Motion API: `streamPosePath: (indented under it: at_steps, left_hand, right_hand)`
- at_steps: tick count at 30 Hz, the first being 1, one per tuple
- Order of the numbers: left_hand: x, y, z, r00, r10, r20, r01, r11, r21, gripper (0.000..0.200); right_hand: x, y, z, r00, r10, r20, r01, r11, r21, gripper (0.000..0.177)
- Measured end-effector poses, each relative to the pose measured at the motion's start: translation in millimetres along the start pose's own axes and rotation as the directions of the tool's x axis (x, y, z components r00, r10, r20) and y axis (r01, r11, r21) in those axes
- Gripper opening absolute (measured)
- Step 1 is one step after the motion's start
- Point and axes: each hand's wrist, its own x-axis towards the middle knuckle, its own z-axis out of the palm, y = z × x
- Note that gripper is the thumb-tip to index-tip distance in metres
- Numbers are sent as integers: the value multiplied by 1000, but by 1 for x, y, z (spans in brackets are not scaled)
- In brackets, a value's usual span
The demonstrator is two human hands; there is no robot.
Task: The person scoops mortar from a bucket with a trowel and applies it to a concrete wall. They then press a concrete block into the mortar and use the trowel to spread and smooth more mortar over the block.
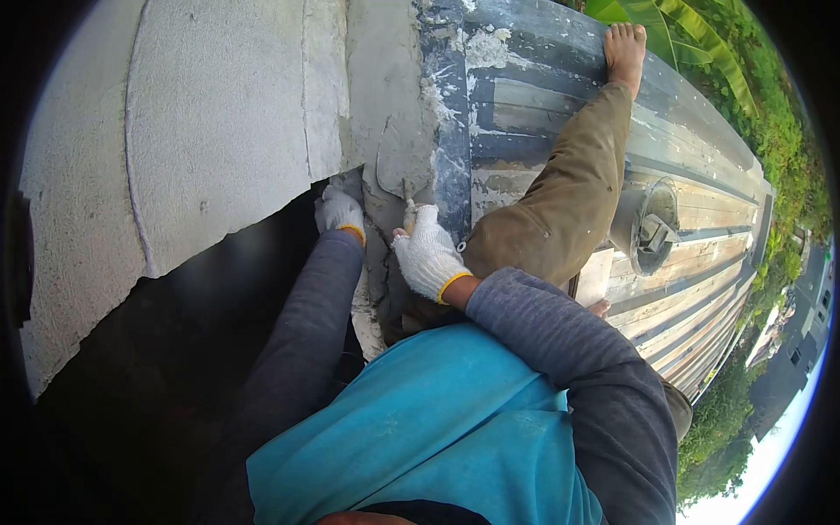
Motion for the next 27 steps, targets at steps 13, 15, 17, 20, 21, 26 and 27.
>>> streamPosePath:
  at_steps: [13,15,17,20,21,26,27]
  left_hand:
    - [11,-13,9,981,189,45,-194,968,162,43]
    - [8,-14,9,965,249,79,-261,929,262,40]
    - [4,-8,2,988,125,89,-131,989,63,36]
    - [-6,1,-7,976,205,69,-215,948,236,33]
    - [-2,-3,-4,977,201,71,-212,948,239,33]
    - [2,-9,1,948,305,85,-317,901,296,29]
    - [8,-14,7,947,310,82,-320,900,295,29]
  right_hand:
    - [46,-41,-33,995,-99,-18,100,994,32,36]
    - [38,-33,-28,996,-85,-25,86,995,41,35]
    - [25,5,-7,949,-308,-68,296,944,-144,38]
    - [-10,-4,1,994,107,37,-111,981,162,46]
    - [-16,-12,-10,991,92,99,-108,980,169,46]
    - [39,-39,-23,999,-32,-18,35,979,199,39]
    - [53,-44,-30,999,-46,-22,49,982,182,39]
